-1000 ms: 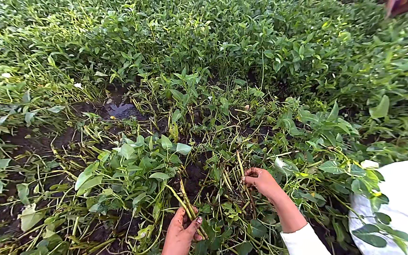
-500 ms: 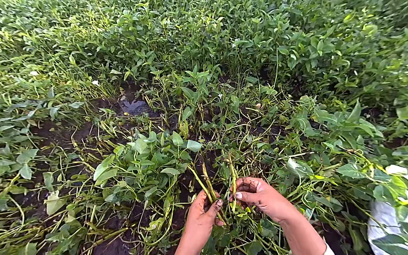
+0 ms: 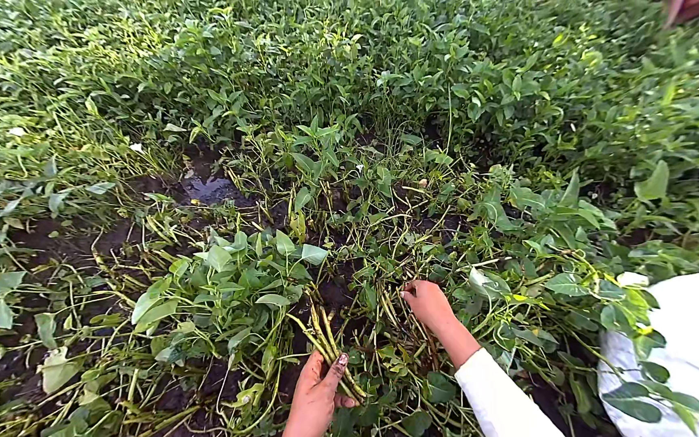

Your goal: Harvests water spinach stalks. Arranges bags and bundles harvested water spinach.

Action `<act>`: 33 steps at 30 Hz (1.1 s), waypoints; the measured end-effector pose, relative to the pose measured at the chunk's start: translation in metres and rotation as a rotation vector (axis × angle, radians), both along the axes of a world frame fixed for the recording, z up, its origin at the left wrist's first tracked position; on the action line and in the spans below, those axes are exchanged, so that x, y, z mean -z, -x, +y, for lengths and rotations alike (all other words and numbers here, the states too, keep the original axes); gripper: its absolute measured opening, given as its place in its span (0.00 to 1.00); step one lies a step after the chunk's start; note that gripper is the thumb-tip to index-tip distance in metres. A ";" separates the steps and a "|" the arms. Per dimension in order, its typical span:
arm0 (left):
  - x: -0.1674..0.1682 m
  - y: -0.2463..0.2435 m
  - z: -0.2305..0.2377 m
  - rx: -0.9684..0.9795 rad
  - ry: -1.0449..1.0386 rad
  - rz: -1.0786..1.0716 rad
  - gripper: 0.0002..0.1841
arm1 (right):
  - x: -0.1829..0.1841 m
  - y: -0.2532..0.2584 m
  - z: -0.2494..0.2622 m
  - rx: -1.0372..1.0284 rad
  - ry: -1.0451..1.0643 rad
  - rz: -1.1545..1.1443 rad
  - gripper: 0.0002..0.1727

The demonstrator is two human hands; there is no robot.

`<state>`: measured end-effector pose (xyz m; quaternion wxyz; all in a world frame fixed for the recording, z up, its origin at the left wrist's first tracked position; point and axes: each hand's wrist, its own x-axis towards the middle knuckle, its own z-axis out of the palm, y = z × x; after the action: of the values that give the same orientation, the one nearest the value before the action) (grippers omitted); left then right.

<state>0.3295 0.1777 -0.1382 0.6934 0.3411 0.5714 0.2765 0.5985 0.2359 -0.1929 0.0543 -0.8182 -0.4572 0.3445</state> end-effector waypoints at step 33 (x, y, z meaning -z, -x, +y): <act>-0.020 0.028 0.000 0.367 0.063 -0.875 0.09 | -0.102 0.059 -0.033 -0.248 -0.423 0.951 0.15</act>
<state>0.3019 0.1776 -0.1183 0.9164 0.2665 0.1641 0.2496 0.5399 0.2030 -0.0914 0.3780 -0.4828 -0.5347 0.5815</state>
